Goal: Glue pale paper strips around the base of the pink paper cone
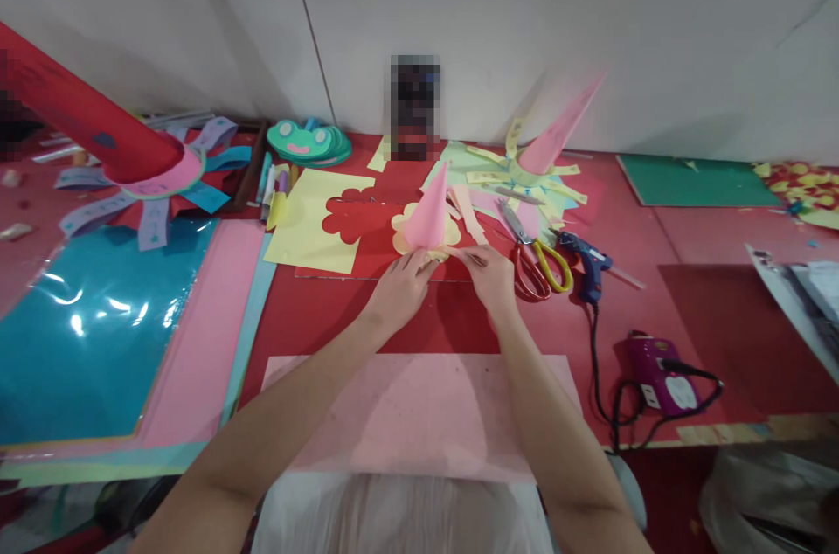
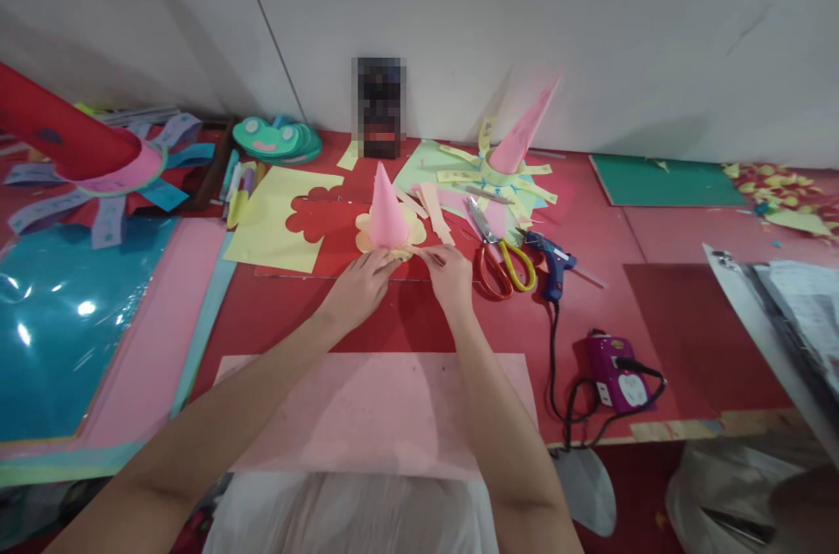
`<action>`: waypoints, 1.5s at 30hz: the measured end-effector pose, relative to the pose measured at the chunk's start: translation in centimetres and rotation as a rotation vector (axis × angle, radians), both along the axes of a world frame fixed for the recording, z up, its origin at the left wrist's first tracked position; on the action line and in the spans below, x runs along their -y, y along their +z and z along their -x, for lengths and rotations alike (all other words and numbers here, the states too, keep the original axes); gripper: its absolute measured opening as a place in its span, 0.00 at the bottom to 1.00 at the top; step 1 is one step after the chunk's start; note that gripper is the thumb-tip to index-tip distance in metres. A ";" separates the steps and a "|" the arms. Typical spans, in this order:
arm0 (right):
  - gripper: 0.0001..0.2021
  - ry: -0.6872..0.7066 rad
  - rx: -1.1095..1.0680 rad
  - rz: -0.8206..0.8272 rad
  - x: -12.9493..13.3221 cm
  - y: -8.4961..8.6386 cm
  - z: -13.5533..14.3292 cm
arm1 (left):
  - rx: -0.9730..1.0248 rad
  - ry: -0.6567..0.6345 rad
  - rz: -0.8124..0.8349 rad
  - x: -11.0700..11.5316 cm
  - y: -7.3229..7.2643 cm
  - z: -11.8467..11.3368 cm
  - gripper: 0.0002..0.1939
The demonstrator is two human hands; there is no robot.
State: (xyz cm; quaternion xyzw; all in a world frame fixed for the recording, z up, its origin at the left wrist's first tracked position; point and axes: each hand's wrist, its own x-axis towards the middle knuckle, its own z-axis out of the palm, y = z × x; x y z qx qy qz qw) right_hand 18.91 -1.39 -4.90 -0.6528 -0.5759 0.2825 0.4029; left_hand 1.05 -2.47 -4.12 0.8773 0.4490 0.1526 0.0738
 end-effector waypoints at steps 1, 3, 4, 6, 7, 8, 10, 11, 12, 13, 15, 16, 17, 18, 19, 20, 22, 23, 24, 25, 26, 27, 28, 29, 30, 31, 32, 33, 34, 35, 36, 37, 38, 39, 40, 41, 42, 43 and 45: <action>0.12 -0.006 -0.010 0.003 0.0 0.0 0.0 | -0.002 -0.002 0.001 0.0 0.0 0.0 0.19; 0.13 -0.020 -0.028 -0.002 -0.1 0.0 -0.1 | 0.002 -0.001 0.007 0.0 -0.1 0.0 0.19; 0.13 -0.029 -0.037 -0.009 -0.1 0.0 -0.1 | 0.007 0.004 0.010 0.0 -0.1 0.1 0.19; 0.14 -0.058 -0.059 -0.024 -0.1 0.0 -0.3 | 0.016 0.008 0.021 -0.1 -0.2 0.1 0.20; 0.14 -0.077 -0.075 -0.026 -0.1 0.0 -0.3 | 0.019 0.008 0.024 -0.1 -0.2 0.1 0.20; 0.14 -0.101 -0.093 -0.026 -0.1 0.1 -0.4 | 0.020 0.007 0.025 -0.1 -0.2 0.1 0.20; 0.15 -0.138 -0.119 -0.026 0.0 0.3 -0.4 | 0.018 0.000 0.021 0.0 -0.1 0.1 0.20; 0.15 -0.141 -0.121 -0.035 0.2 0.4 -0.3 | 0.016 -0.004 0.017 0.0 -0.1 0.2 0.20; 0.14 -0.130 -0.112 -0.053 0.4 0.5 -0.2 | 0.016 -0.007 0.015 0.0 0.0 0.2 0.20; 0.14 -0.104 -0.086 -0.081 0.6 0.6 -0.1 | 0.015 -0.008 0.014 0.0 0.0 0.2 0.20; 0.13 -0.032 0.008 -0.147 1.1 0.7 0.3 | 0.019 -0.003 0.016 -0.1 0.1 0.3 0.20; 0.13 0.001 0.069 -0.176 1.3 0.7 0.4 | 0.023 -0.004 0.019 -0.1 0.1 0.3 0.20; 0.13 0.027 0.135 -0.199 1.6 0.7 0.5 | 0.029 -0.005 0.021 -0.1 0.0 0.4 0.21; 0.13 0.044 0.200 -0.217 1.8 0.6 0.6 | 0.035 -0.008 0.024 -0.1 0.0 0.5 0.21; 0.13 0.056 0.262 -0.230 1.9 0.6 0.7 | 0.042 -0.010 0.026 -0.1 -0.1 0.5 0.21; 0.14 0.065 0.318 -0.239 2.1 0.5 0.8 | 0.049 -0.011 0.026 -0.2 -0.1 0.6 0.21; 0.14 0.077 0.416 -0.252 2.2 0.4 0.9 | 0.057 -0.012 0.022 -0.2 -0.2 0.6 0.21; 0.14 0.082 0.456 -0.255 2.2 0.4 0.9 | 0.060 -0.010 0.016 -0.2 -0.3 0.7 0.21; 0.14 0.088 0.491 -0.252 2.2 0.4 1.0 | 0.064 -0.010 0.010 -0.2 -0.3 0.6 0.21; 0.14 0.096 0.523 -0.246 2.2 0.4 1.0 | 0.068 -0.009 0.003 -0.2 -0.4 0.6 0.21; 0.14 0.102 0.550 -0.239 2.2 0.4 1.1 | 0.073 -0.008 -0.002 -0.2 -0.4 0.6 0.20; 0.14 0.112 0.573 -0.231 2.2 0.5 1.1 | 0.079 -0.008 -0.006 -0.2 -0.4 0.6 0.20; 0.15 0.122 0.592 -0.224 2.2 0.5 1.1 | 0.087 -0.008 -0.007 -0.2 -0.5 0.6 0.19; 0.15 0.131 0.608 -0.219 2.2 0.5 1.2 | 0.093 -0.009 -0.005 -0.2 -0.5 0.6 0.19; 0.15 0.136 0.619 -0.216 2.2 0.5 1.2 | 0.098 -0.009 -0.003 -0.2 -0.6 0.6 0.19; 0.15 0.141 0.627 -0.215 2.3 0.5 1.2 | 0.101 -0.008 0.001 -0.2 -0.6 0.6 0.18; 0.15 0.145 0.630 -0.213 2.3 0.5 1.2 | 0.103 -0.008 0.004 -0.2 -0.6 0.6 0.18; 0.15 0.150 0.631 -0.213 2.3 0.5 1.2 | 0.103 -0.009 0.007 -0.2 -0.7 0.6 0.19; 0.15 0.153 0.629 -0.214 2.3 0.4 1.2 | 0.103 -0.008 0.006 -0.2 -0.7 0.6 0.19; 0.15 0.156 0.627 -0.215 2.2 0.4 1.2 | 0.103 -0.009 0.002 -0.2 -0.7 0.6 0.19; 0.15 0.157 0.625 -0.215 2.2 0.4 1.2 | 0.102 -0.009 -0.003 -0.2 -0.7 0.6 0.18; 0.15 0.158 0.625 -0.215 2.2 0.3 1.2 | 0.101 -0.010 -0.007 -0.2 -0.7 0.6 0.18; 0.15 0.155 0.625 -0.214 2.2 0.3 1.2 | 0.101 -0.011 -0.011 -0.2 -0.7 0.6 0.18; 0.15 0.153 0.625 -0.212 2.2 0.3 1.2 | 0.101 -0.011 -0.012 -0.2 -0.6 0.6 0.18; 0.15 0.154 0.626 -0.210 2.2 0.4 1.2 | 0.104 -0.009 -0.012 -0.2 -0.6 0.6 0.18; 0.15 0.157 0.626 -0.207 2.2 0.4 1.3 | 0.109 -0.008 -0.012 -0.1 -0.5 0.6 0.18; 0.15 0.159 0.628 -0.205 2.2 0.5 1.3 | 0.119 -0.006 -0.015 -0.1 -0.5 0.6 0.19; 0.15 0.160 0.630 -0.203 2.3 0.5 1.3 | 0.134 -0.005 -0.021 -0.1 -0.4 0.7 0.19; 0.15 0.154 0.635 -0.200 2.3 0.5 1.4 | 0.179 -0.003 -0.047 -0.2 -0.3 0.8 0.18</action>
